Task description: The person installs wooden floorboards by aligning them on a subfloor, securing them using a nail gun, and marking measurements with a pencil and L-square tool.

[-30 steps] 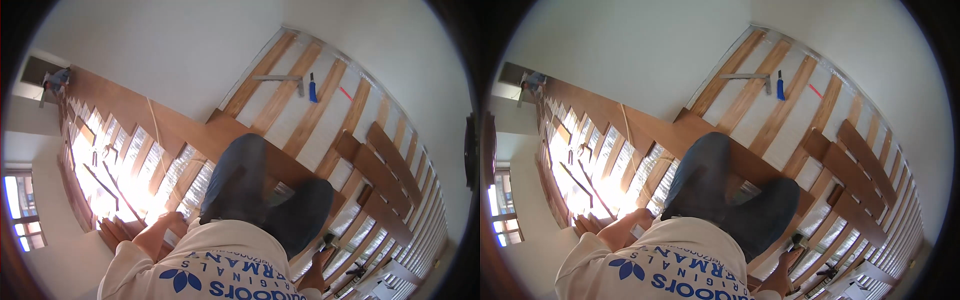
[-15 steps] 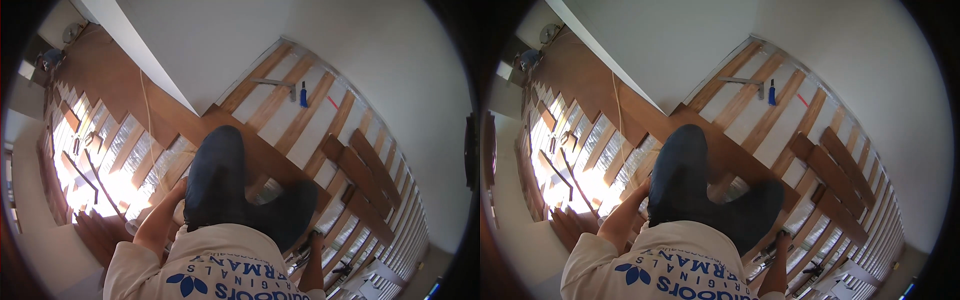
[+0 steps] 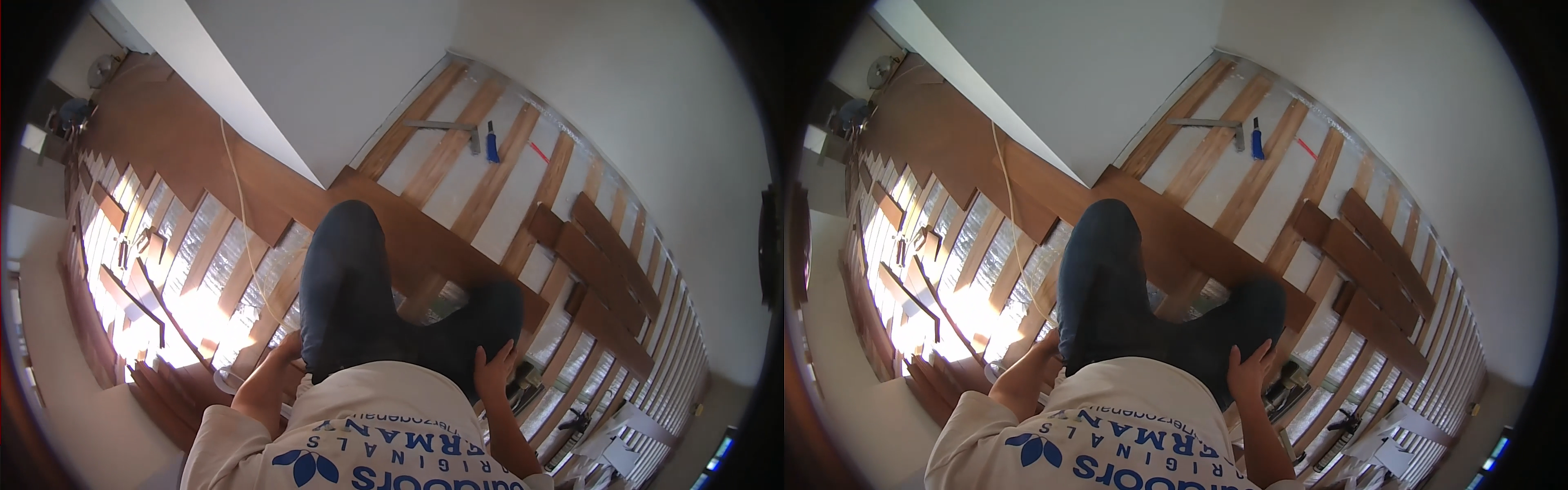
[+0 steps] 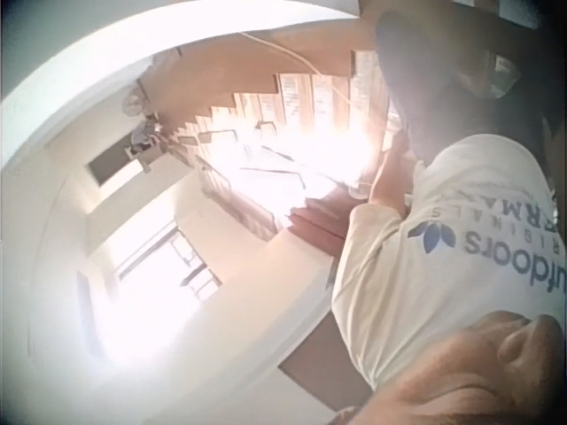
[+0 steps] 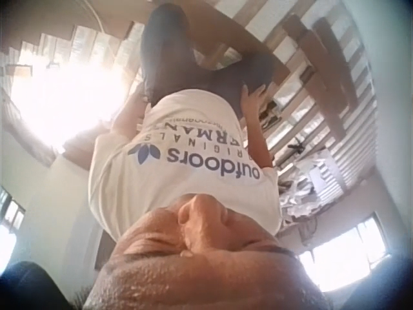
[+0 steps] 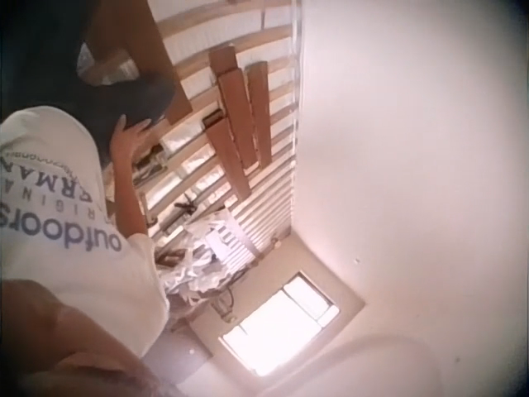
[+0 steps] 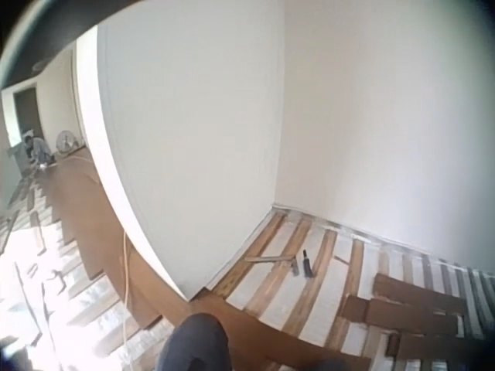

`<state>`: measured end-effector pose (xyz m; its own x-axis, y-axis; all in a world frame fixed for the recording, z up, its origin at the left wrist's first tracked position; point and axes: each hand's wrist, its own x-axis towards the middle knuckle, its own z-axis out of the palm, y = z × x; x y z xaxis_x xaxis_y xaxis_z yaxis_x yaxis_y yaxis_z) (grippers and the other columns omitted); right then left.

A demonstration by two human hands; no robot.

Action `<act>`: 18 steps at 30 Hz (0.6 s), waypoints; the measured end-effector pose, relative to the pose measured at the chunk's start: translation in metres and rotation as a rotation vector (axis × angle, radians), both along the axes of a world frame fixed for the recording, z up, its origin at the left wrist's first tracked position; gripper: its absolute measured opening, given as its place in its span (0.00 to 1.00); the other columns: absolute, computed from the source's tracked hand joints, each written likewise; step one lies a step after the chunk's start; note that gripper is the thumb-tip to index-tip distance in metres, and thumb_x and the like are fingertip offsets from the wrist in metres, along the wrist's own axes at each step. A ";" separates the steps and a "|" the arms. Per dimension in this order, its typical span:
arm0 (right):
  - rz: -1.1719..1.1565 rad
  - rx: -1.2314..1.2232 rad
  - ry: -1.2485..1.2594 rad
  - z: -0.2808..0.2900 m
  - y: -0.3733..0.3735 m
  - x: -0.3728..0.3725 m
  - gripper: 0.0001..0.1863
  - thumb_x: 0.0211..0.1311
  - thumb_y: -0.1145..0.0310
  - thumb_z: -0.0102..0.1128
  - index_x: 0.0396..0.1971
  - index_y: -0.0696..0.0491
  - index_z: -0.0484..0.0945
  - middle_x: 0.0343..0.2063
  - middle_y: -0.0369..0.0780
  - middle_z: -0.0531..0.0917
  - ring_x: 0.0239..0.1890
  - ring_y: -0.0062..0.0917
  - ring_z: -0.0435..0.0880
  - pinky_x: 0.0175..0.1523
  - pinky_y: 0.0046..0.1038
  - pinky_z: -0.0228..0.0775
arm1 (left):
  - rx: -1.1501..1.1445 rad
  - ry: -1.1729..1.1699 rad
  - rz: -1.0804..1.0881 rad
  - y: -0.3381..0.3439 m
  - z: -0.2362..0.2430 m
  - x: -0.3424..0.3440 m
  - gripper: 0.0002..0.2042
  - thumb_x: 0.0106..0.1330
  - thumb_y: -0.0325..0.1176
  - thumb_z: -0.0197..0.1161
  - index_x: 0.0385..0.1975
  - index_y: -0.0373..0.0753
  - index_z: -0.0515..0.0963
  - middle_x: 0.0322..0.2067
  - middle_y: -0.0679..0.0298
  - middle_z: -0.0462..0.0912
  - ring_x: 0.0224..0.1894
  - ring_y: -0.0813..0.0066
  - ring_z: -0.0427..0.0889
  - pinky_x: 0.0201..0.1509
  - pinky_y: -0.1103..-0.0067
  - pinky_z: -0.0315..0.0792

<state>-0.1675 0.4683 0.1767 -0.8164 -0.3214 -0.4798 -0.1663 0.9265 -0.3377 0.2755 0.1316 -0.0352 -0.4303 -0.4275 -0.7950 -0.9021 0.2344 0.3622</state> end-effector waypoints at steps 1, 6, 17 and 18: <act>-0.046 0.019 0.003 0.001 -0.004 0.005 0.53 0.77 0.39 0.56 0.84 0.58 0.42 0.82 0.63 0.46 0.81 0.64 0.50 0.83 0.55 0.49 | -0.020 0.017 0.029 -0.002 -0.007 0.012 0.18 0.74 0.36 0.57 0.58 0.36 0.83 0.54 0.43 0.87 0.60 0.41 0.84 0.66 0.58 0.77; -0.155 -0.095 0.014 -0.011 -0.006 0.021 0.49 0.79 0.42 0.54 0.85 0.53 0.43 0.81 0.63 0.49 0.81 0.63 0.53 0.82 0.56 0.51 | -0.264 0.095 -0.087 -0.037 -0.017 0.019 0.18 0.72 0.36 0.59 0.58 0.35 0.82 0.55 0.43 0.86 0.62 0.38 0.82 0.68 0.53 0.74; -0.051 -0.094 0.140 -0.021 -0.011 -0.016 0.43 0.81 0.48 0.53 0.82 0.60 0.51 0.77 0.65 0.57 0.78 0.64 0.59 0.81 0.52 0.53 | -0.101 -0.086 -0.471 0.016 -0.007 -0.018 0.18 0.69 0.39 0.63 0.56 0.42 0.84 0.56 0.50 0.87 0.62 0.49 0.84 0.65 0.53 0.75; -0.056 -0.103 0.105 -0.025 -0.015 -0.010 0.43 0.81 0.48 0.53 0.82 0.59 0.50 0.77 0.66 0.57 0.78 0.64 0.58 0.82 0.52 0.51 | -0.119 -0.128 -0.578 0.020 -0.003 -0.002 0.18 0.69 0.40 0.63 0.56 0.42 0.84 0.56 0.50 0.87 0.62 0.49 0.85 0.65 0.53 0.75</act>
